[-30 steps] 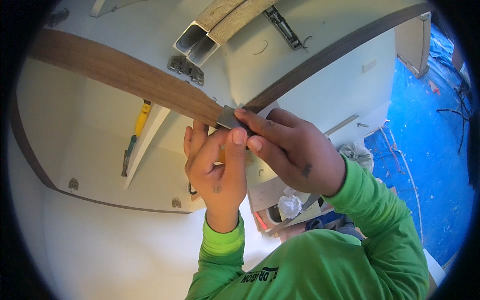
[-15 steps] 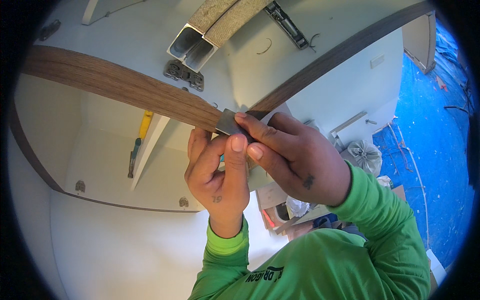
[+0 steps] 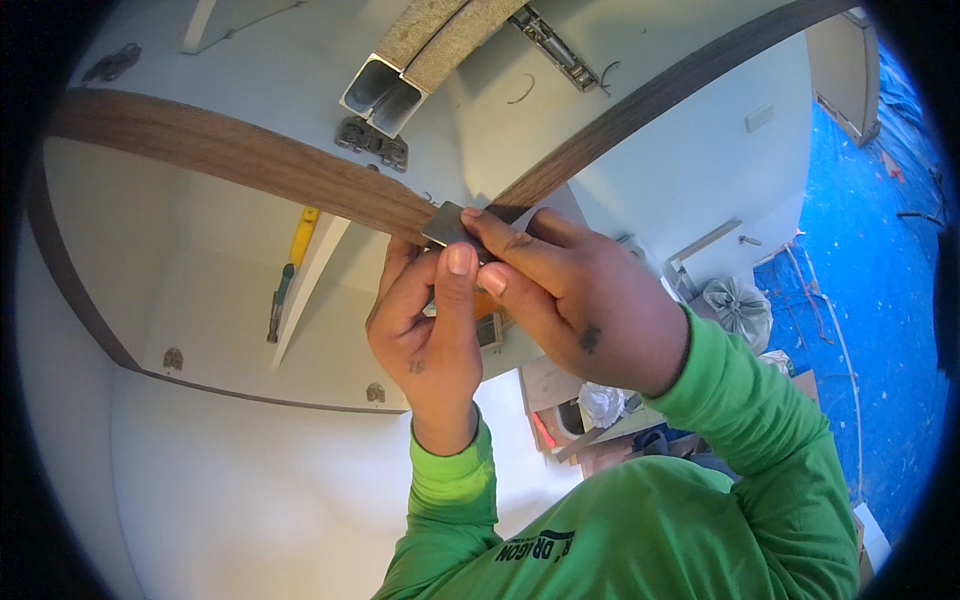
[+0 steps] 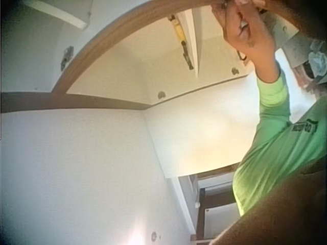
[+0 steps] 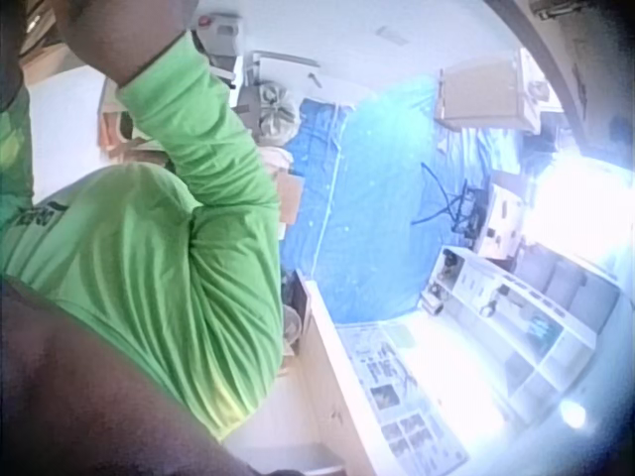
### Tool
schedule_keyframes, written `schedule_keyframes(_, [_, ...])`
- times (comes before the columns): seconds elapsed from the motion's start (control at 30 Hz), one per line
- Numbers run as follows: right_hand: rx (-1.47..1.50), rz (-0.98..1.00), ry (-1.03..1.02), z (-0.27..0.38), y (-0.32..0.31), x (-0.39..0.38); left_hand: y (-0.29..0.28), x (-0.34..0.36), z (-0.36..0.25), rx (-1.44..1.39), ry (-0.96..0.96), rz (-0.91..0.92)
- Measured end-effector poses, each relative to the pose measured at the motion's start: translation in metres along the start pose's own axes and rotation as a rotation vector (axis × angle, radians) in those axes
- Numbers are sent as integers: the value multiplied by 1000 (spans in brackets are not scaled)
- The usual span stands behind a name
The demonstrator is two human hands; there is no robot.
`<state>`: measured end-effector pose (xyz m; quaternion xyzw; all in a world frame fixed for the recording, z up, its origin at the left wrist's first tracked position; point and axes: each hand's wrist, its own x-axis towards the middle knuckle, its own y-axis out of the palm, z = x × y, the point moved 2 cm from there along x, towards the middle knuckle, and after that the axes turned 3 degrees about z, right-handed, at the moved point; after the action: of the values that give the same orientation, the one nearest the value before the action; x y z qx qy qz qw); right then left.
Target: The person applies a strip of edge banding to the exposed edge of a cabinet door. They use a utility knife to trim the overhanging banding flush with the door surface, then smooth the edge with a sanding block.
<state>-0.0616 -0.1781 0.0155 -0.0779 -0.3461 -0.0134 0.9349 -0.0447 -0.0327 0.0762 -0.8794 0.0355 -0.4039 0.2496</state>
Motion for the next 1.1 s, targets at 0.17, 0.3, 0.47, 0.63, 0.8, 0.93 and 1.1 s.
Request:
schedule_keyframes(0.17, [14,29,14,-1,-5,0,-1,-2,5,35,21,22])
schedule_keyframes(0.3, [-5,18,-18,-2,-5,0,-2,-2,4,51,12,20])
schedule_keyframes(0.47, [-5,-75,-67,-6,1,0,-1,-2,5,68,12,17])
schedule_keyframes(0.63, [28,-110,-65,-4,5,1,-3,-1,4,69,17,13])
schedule_keyframes(0.8, [52,-59,-11,1,4,3,0,0,2,31,-24,-20])
schedule_keyframes(0.93, [87,-177,-101,-3,9,7,3,4,-1,44,-24,-45])
schedule_keyframes(1.1, [10,-64,-104,-5,3,9,-3,4,3,14,-20,-5])
